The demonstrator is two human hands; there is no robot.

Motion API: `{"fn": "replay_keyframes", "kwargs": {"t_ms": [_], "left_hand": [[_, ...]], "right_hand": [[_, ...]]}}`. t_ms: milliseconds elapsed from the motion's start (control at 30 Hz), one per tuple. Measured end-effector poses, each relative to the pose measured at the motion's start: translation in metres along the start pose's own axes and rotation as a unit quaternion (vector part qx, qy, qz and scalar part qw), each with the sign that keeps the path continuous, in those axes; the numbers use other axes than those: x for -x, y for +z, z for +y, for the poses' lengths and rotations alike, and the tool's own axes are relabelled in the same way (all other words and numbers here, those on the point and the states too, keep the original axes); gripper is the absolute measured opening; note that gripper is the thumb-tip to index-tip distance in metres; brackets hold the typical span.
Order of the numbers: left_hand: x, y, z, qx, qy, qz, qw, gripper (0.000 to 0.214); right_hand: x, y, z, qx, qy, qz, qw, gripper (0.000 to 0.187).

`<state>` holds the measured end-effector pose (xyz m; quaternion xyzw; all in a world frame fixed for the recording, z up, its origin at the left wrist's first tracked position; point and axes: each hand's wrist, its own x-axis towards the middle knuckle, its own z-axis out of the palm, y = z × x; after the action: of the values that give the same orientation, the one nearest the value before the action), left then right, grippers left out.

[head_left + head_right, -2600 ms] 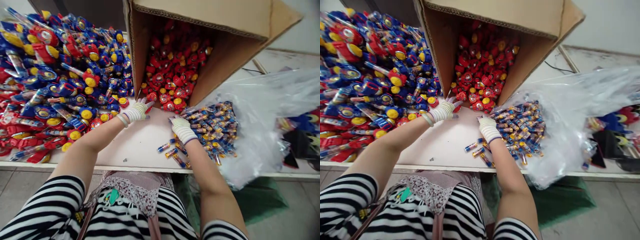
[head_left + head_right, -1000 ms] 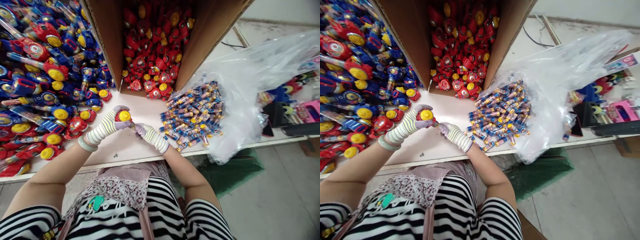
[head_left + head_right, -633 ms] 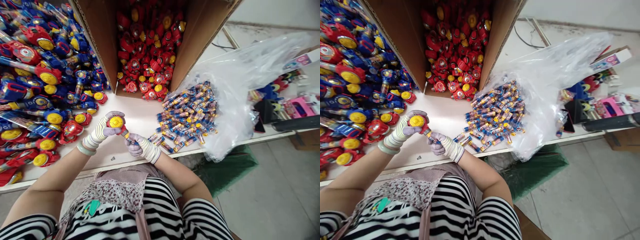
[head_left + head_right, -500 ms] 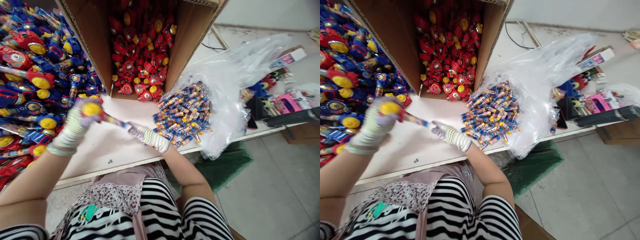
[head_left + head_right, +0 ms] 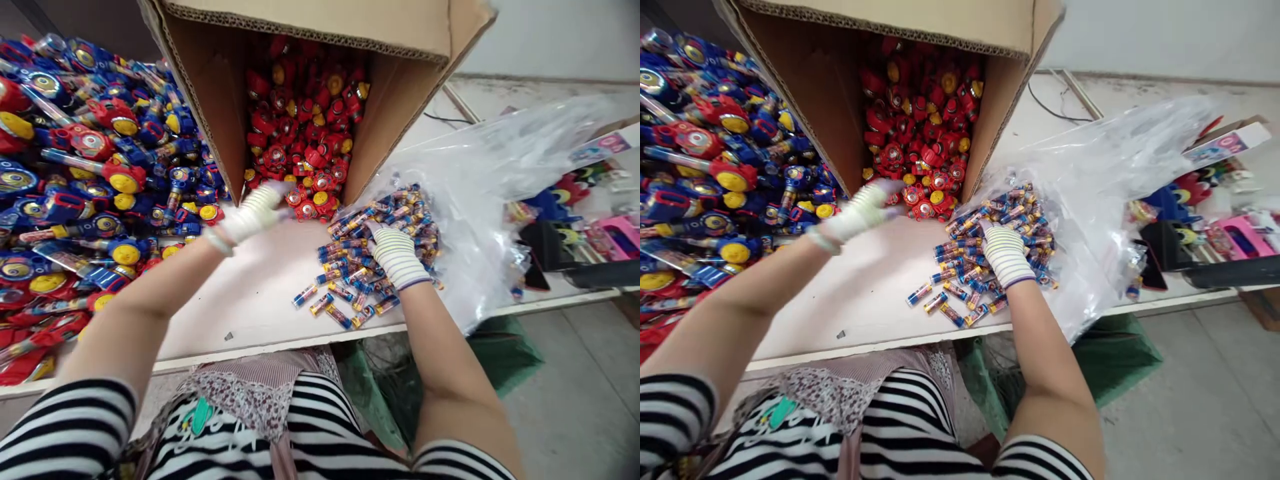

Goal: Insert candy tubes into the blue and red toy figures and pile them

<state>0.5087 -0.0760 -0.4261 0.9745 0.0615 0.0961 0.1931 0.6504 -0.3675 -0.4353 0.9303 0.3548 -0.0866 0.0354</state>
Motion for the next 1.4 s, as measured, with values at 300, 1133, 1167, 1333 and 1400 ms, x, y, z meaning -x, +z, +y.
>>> {"fn": "replay_keyframes", "kwargs": {"t_ms": [300,1133,1167,1333,1400], "left_hand": [[-0.022,0.073,0.05,-0.157,-0.113,-0.169,0.966,0.089],[0.136,0.0,0.014,0.521,-0.139,-0.081,0.838,0.037],[0.136,0.0,0.016,0.522,-0.138,-0.073,0.839,0.038],[0.135,0.003,0.02,0.498,-0.17,-0.024,0.85,0.044],[0.135,0.004,0.021,0.489,-0.18,-0.006,0.853,0.042]], "right_hand": [[0.027,0.051,-0.038,-0.503,-0.064,0.087,0.857,0.036],[0.07,0.06,-0.143,-0.493,-0.202,-0.052,0.845,0.056],[0.073,0.062,-0.145,-0.546,-0.179,-0.109,0.811,0.062],[0.069,0.056,-0.15,-0.543,-0.117,-0.163,0.816,0.059],[0.067,0.049,-0.149,-0.505,-0.106,-0.092,0.852,0.049]]}}
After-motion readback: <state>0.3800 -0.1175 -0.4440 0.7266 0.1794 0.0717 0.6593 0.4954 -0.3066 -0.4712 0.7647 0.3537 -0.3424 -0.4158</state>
